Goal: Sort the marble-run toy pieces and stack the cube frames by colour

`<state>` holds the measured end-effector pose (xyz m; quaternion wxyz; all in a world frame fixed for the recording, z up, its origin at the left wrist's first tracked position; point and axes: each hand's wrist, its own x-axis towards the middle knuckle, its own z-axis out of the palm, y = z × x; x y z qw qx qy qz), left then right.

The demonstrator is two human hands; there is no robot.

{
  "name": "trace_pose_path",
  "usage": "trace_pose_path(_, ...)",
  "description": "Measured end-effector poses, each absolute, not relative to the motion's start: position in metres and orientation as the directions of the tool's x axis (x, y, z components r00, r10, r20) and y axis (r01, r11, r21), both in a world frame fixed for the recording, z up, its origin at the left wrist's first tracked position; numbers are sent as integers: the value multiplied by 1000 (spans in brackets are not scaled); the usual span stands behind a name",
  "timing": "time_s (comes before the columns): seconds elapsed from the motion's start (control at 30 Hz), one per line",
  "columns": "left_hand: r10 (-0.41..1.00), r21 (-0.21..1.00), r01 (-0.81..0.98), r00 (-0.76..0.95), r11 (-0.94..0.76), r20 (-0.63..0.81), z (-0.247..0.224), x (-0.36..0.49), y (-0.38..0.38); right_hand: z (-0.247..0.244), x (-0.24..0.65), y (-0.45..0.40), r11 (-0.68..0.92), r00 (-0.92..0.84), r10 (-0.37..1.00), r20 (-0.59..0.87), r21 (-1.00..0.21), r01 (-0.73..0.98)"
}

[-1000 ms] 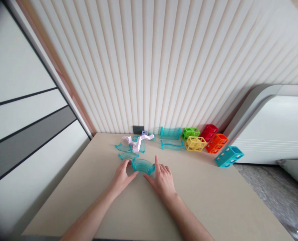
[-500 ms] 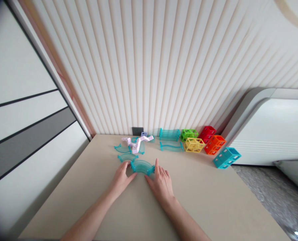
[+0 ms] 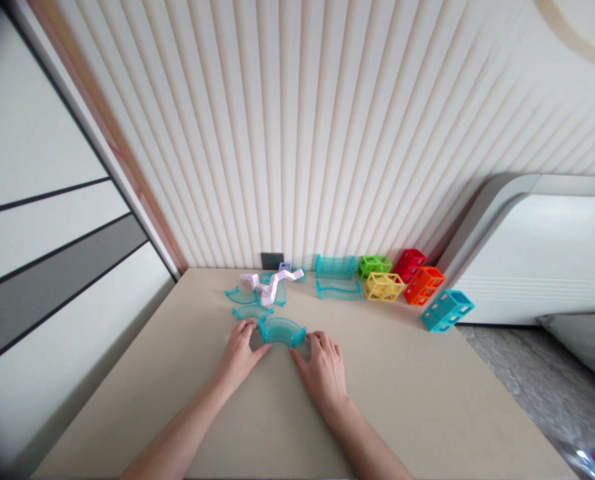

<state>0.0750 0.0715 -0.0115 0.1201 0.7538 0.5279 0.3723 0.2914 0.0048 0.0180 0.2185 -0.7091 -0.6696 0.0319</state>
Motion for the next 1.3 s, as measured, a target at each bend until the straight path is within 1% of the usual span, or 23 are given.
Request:
trace_pose_path(0.2, 881, 548, 726, 174, -416, 439, -13, 76, 73, 22, 289, 6, -4, 81, 973, 218, -332, 943)
trace_pose_path(0.43, 875, 523, 736, 197, -430, 443, -10, 76, 70, 23, 288, 6, -4, 76, 970, 231, -296, 955)
trace_pose_path(0.7, 859, 473, 762, 209, -443, 468, -6, 86, 66, 25, 294, 6, -10, 85, 968, 237, -300, 954)
trace_pose_path(0.83, 856, 472, 759, 212, -448, 472, -2, 96, 65, 23, 305, 6, 2, 81, 964, 254, -309, 951)
trace_pose_path(1.03, 885, 441, 790, 265, -427, 382, 5, 132, 75, 23, 340, 9, -16, 102, 954, 280, -296, 955)
trace_pose_path(1.17, 881, 438, 782, 290, -443, 374, 7, 167, 84, 22, 372, 12, -40, 133, 943, 303, -295, 955)
trace_pose_path(1.3, 873, 437, 771, 311, -463, 375, 8, 200, 92, 18, 402, 16, -59, 172, 930, 325, -331, 942)
